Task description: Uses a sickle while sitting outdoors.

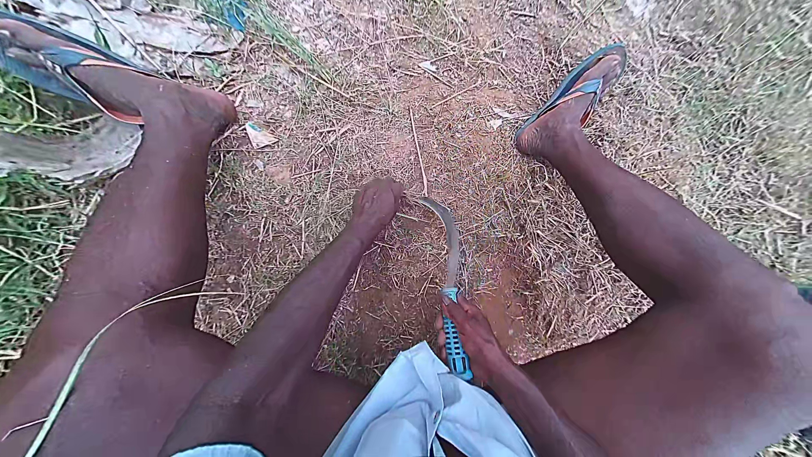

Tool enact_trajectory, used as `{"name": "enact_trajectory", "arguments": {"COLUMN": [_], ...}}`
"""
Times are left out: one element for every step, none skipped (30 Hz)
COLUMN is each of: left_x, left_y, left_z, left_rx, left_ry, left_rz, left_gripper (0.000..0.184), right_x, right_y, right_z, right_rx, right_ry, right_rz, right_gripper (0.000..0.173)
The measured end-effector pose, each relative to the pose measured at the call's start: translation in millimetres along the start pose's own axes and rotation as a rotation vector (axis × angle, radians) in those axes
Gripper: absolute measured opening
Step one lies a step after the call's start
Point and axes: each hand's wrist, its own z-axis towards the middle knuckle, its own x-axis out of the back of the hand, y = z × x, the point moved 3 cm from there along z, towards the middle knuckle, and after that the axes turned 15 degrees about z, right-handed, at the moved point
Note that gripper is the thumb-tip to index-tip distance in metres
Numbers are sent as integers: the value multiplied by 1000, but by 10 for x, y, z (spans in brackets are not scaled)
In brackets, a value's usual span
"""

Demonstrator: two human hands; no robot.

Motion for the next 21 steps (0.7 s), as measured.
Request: {"name": "enact_trajectory", "arguments": {"left_x": [0, 12, 35, 36, 10, -16, -32, -40, -10, 17, 37, 25, -41, -85, -90, -77, -52, -59, -82, -96, -83], "left_y": [3, 18, 30, 40, 45, 57, 82, 130, 174, 196, 194, 162, 107, 37, -44, -145, -262, -402, -568, -738, -881], "left_z": [19, 38, 60, 67, 65, 49, 15, -65, -130, -170, -204, -246, -295, -328, -366, -421, -482, -528, -568, -606, -633], "left_rx": [-2, -2, 9, 23, 27, 12, -23, -66, -84, -72, -35, -6, 7, 3, 0, 4, 16, 28, 52, 77, 105], "left_ry": [8, 12, 1, -24, -37, -39, -15, 20, 58, 76, 68, 44, 19, 15, 24, 34, 27, 11, -2, -7, -14], "left_rz": [19, 42, 52, 42, 30, 25, 17, -7, -32, -49, -77, -104, -124, -132, -137, -154, -176, -184, -201, -219, -235], "left_gripper": [31, 30, 31, 31, 31, 31, 30, 29, 30, 30, 32, 33, 35, 34, 34, 34, 34, 34, 35, 37, 37], "right_x": [-33, -67, -91, -88, -61, -20, 39, 132, 232, 342, 449, 519, 540, 508, 451, 390, 340, 302, 267, 234, 204], "right_y": [-44, -83, -106, -97, -70, -34, 0, 50, 72, 79, 67, 46, 39, 23, 0, -19, -37, -58, -81, -104, -124], "right_z": [60, 101, 111, 74, -11, -137, -280, -439, -576, -693, -781, -824, -836, -802, -748, -691, -649, -623, -601, -580, -554], "right_rx": [-36, -63, -71, -67, -53, -25, 18, 62, 115, 162, 204, 227, 236, 248, 270, 292, 306, 312, 314, 313, 313], "right_ry": [-7, -8, -9, -9, -9, -13, -16, -13, 5, 33, 67, 87, 92, 89, 89, 88, 77, 64, 52, 41, 32], "right_rz": [5, 11, 16, 17, 23, 33, 40, 44, 53, 71, 94, 128, 176, 203, 208, 199, 185, 176, 170, 163, 149], "right_gripper": [29, 28, 28, 28, 29, 28, 27, 27, 27, 26, 28, 30, 31, 32, 32, 30, 31, 32, 32, 32, 31]}}
